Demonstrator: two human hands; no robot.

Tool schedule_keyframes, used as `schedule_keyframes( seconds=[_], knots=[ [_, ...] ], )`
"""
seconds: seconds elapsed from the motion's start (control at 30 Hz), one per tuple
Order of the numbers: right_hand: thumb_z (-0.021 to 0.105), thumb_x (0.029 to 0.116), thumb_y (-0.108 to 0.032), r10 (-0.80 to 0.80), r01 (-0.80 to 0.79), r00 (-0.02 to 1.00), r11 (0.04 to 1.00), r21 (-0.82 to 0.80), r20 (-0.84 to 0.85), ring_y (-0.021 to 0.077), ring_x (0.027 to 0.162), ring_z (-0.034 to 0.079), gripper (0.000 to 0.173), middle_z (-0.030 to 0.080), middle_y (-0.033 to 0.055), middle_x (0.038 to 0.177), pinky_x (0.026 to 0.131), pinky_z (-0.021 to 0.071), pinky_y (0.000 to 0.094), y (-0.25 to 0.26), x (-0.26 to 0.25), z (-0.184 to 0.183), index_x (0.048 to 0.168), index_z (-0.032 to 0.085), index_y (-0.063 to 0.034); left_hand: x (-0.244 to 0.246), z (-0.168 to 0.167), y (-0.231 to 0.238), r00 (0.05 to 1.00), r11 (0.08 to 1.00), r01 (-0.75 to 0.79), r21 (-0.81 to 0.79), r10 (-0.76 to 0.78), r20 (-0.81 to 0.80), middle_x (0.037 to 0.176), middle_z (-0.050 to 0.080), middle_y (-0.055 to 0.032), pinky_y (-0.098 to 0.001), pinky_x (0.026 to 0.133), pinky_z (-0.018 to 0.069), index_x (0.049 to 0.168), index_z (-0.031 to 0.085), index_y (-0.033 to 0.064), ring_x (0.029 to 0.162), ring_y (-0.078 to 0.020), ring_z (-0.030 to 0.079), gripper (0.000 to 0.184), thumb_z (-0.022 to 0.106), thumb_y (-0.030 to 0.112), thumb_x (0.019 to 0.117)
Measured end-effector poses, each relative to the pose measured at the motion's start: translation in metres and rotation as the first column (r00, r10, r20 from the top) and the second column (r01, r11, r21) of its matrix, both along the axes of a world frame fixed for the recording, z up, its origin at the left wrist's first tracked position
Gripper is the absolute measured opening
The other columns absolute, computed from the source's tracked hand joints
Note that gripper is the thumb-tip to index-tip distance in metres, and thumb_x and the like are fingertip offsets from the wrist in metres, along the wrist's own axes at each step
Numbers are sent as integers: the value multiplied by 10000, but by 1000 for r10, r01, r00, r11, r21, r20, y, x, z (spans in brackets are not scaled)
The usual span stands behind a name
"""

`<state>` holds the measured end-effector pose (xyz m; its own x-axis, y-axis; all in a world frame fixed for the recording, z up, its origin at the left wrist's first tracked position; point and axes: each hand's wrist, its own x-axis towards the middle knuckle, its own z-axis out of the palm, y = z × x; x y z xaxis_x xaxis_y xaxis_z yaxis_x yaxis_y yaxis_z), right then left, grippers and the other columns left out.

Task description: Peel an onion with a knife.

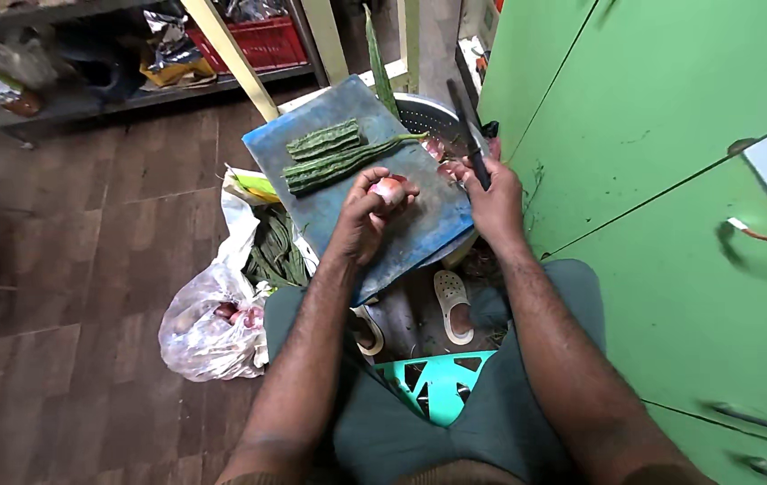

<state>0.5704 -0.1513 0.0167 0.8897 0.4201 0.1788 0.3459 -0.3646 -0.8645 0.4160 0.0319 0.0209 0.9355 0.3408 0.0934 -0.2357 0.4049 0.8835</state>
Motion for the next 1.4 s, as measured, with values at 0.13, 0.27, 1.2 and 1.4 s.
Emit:
schedule_keyframes(
  seconds=[0.13,0.27,1.2,1.4],
  knots=[
    [544,1057,-255,-37,48,995,992,-117,90,250,934,705,318,724,121,1037,852,572,495,-1,-18,11,1315,654,-104,2,-4,4,958,810,-191,554,276,-73,1270,609,-140,-412,905,612,1403,420,44,1111,-251,661,694,821,161,849],
    [470,1092,-313,32,-24,997,994,-110,68,234,914,696,442,703,113,1055,829,586,481,-11,-39,16,1488,506,-120,-1,-3,13,909,412,-109,904,410,-77,1213,678,-41,-398,1003,563,1295,628,118,1129,-152,653,593,885,297,791],
    [449,1098,-377,252,-142,950,873,-466,183,272,760,686,471,705,69,1011,610,554,504,-14,-116,6,1569,442,-376,-16,12,35,818,579,23,815,458,-348,1016,775,47,-365,845,654,1147,763,192,882,-84,749,400,852,367,799],
    [407,1106,-405,181,-76,969,865,-497,167,289,847,706,481,716,78,1072,679,572,526,-16,-106,4,1584,418,-358,-17,13,35,822,601,39,798,435,-368,1048,775,34,-371,846,657,1185,750,179,895,-99,753,504,880,427,765]
  ],
)
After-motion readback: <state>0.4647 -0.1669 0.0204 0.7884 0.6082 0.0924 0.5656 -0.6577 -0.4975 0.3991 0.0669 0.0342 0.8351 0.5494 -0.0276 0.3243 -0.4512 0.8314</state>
